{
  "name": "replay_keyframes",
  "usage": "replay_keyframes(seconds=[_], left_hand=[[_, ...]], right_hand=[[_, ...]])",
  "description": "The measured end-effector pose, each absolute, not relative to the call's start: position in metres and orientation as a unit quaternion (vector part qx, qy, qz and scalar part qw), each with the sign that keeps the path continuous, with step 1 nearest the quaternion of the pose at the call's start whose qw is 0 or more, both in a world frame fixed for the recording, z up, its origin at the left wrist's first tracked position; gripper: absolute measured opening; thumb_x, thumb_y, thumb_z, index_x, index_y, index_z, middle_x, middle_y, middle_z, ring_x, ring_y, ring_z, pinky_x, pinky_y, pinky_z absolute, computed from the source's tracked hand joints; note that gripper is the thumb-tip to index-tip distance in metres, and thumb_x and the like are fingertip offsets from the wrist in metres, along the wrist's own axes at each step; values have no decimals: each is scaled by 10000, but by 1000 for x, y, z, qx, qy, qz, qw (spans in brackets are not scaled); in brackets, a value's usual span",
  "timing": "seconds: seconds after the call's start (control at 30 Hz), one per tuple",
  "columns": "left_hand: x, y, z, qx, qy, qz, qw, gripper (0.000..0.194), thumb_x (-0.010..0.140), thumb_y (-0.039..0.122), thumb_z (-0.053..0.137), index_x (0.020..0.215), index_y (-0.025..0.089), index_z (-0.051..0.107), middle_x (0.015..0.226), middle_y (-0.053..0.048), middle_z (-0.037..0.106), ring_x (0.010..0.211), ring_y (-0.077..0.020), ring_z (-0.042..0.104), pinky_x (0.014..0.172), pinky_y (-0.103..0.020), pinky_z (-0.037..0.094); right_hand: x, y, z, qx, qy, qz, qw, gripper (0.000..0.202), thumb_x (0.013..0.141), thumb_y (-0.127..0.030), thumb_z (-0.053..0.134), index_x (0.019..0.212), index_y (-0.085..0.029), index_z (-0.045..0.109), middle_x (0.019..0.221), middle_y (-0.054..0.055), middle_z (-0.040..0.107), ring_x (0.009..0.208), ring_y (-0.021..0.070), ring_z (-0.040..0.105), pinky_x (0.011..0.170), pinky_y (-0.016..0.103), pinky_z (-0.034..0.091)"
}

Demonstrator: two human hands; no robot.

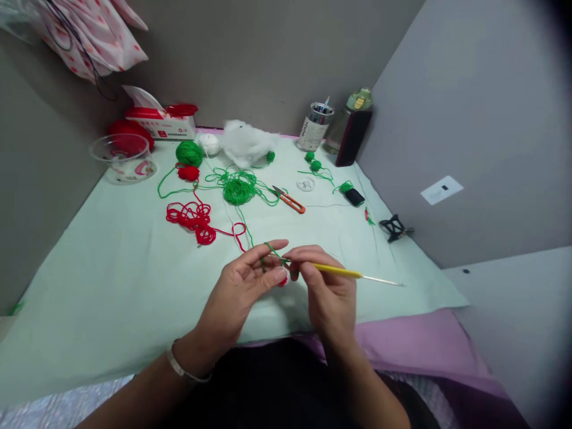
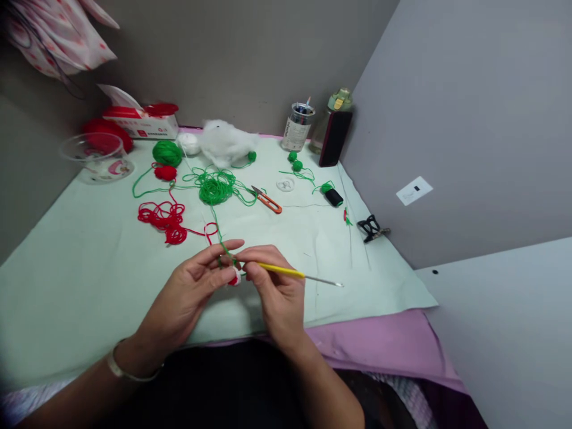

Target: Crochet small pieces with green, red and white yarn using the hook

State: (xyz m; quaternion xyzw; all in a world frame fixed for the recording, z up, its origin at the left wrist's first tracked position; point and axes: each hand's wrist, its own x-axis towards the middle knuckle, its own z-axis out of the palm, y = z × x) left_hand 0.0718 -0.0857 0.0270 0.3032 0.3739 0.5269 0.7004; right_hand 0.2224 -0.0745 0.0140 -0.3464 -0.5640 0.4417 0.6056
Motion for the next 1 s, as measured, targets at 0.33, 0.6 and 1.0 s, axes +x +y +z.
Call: replay_keyframes(seconds=[0.33, 0.6, 1.0], left_hand=[[61, -90, 28, 342, 402, 497, 689, 346, 825, 283, 867, 1167, 287, 817, 884, 5, 655, 896, -139, 618, 873, -250, 489], [60, -90, 30, 361, 418, 496, 671, 326, 804, 296, 871, 1127, 266, 831, 846, -4, 660, 858, -156, 617, 848, -278, 513], [61, -91, 38, 443, 475, 503, 570, 255, 832, 234, 827, 1087, 247, 836, 882, -17, 680, 855, -160, 648, 890, -294, 552]], right_hand=[[226, -72, 20, -337, -468, 550, 604, 166, 963, -364, 697, 897, -232, 773, 863, 26, 750, 644, 124, 615, 613, 269, 522], [234, -76, 19, -316, -537, 503, 599, 189, 1028, -310, 603, 939, -217, 741, 906, 50, 761, 719, 155, 657, 640, 300, 541], [237, -85, 24, -328, -671, 349, 566, 224, 1039, -156, 532, 1065, -243, 737, 952, 45, 752, 847, 189, 684, 729, 357, 559]])
